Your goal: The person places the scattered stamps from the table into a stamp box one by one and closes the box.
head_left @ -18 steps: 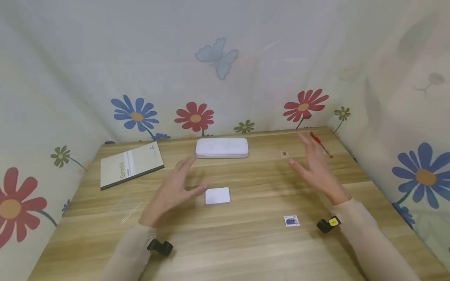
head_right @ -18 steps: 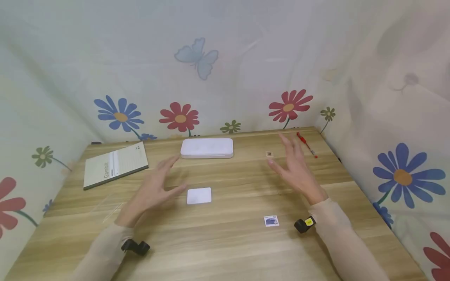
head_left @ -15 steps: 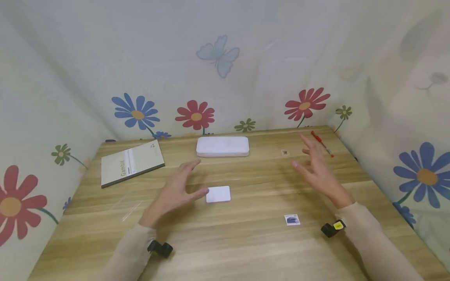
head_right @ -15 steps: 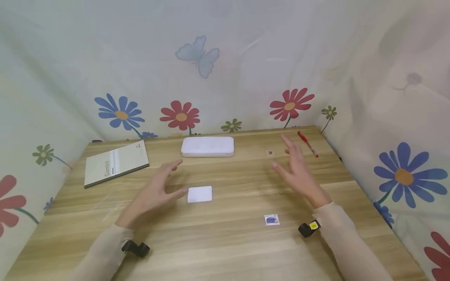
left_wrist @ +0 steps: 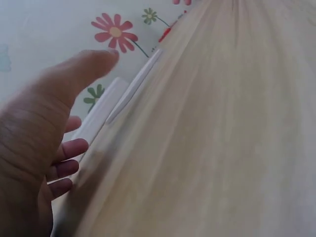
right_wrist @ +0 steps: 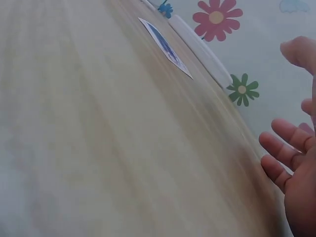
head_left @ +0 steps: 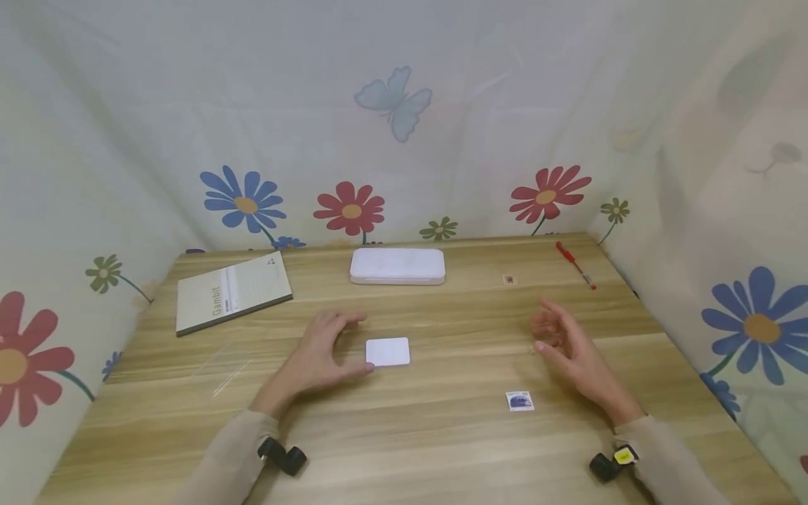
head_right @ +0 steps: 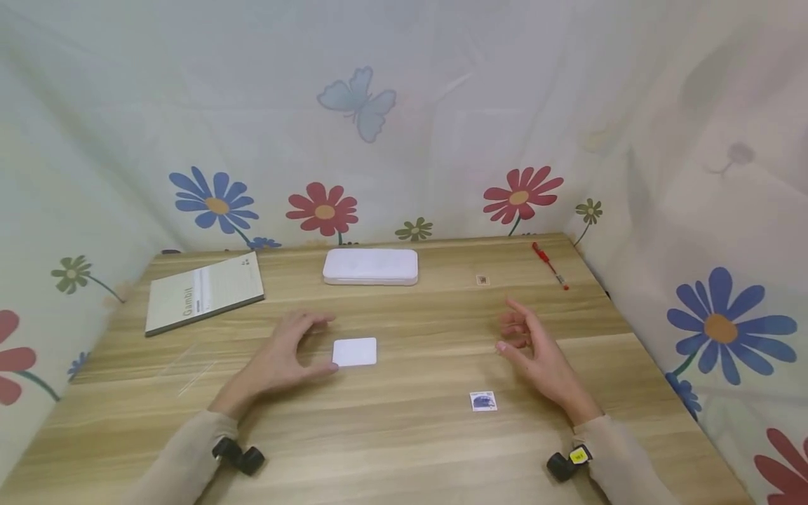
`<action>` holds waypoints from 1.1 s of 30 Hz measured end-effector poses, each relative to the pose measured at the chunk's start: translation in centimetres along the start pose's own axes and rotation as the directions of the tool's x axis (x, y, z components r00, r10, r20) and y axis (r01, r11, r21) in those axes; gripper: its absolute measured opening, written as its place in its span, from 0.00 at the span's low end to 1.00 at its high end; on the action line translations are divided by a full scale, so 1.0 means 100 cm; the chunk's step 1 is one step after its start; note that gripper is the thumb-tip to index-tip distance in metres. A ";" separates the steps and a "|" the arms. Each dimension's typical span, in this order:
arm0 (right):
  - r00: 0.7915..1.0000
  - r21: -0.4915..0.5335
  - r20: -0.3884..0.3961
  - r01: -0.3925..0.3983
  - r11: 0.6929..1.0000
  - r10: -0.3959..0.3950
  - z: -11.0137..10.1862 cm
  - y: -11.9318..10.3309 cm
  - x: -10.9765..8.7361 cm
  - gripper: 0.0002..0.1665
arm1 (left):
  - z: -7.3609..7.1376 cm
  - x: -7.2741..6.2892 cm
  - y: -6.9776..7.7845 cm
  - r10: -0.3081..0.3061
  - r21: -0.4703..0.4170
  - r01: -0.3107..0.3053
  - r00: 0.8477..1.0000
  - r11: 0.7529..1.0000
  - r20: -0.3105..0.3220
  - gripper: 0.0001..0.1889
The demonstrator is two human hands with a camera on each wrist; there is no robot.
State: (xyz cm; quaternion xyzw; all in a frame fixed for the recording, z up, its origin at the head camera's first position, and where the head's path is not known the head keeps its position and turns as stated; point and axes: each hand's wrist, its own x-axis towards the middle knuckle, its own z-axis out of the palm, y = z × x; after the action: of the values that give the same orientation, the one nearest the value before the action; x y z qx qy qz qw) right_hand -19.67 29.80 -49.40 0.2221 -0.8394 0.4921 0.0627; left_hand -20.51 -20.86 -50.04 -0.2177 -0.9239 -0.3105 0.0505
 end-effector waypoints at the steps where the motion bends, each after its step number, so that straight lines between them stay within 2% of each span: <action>1: 1.000 0.009 0.003 0.006 1.000 -0.006 0.001 0.001 -0.003 0.43 | 0.003 0.000 -0.001 0.006 0.014 -0.006 1.000 1.000 0.000 0.51; 4: 1.000 -0.019 0.017 0.009 1.000 -0.008 0.001 0.001 -0.009 0.35 | 0.009 -0.001 -0.002 0.016 0.041 -0.016 1.000 0.999 -0.004 0.50; 8: 0.999 -0.103 0.043 -0.028 0.994 0.033 -0.001 -0.003 -0.016 0.29 | 0.011 0.000 0.000 0.020 0.061 -0.020 1.000 0.998 -0.002 0.47; 12: 0.997 -0.137 0.059 -0.040 0.990 0.048 0.000 -0.006 -0.022 0.32 | 0.011 0.001 -0.001 0.041 0.075 -0.040 0.999 0.996 -0.004 0.41; 15: 0.996 -0.158 0.083 -0.010 0.987 0.023 0.002 -0.006 -0.027 0.36 | 0.009 0.003 -0.001 0.058 0.071 -0.058 0.998 0.996 -0.007 0.37; 21: 0.983 -0.224 0.181 0.033 0.974 0.008 0.005 -0.006 -0.035 0.43 | 0.007 0.002 -0.003 0.053 0.055 -0.053 0.999 0.997 0.002 0.32; 25: 0.977 -0.240 0.215 0.046 0.970 0.007 0.007 -0.007 -0.034 0.40 | 0.006 0.002 -0.003 0.043 0.059 -0.043 0.999 0.997 0.001 0.31; 33: 0.975 -0.242 0.221 0.086 0.966 -0.032 0.011 -0.008 -0.035 0.33 | 0.007 0.000 -0.002 0.036 0.055 -0.036 0.999 0.998 0.006 0.30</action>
State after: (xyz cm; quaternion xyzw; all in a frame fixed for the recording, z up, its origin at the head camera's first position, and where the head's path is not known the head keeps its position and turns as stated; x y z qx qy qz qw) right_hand -16.00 29.58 -50.45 0.2895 -0.8894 0.3534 0.0136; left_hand -20.61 -20.60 -50.66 -0.2335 -0.9282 -0.2835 0.0599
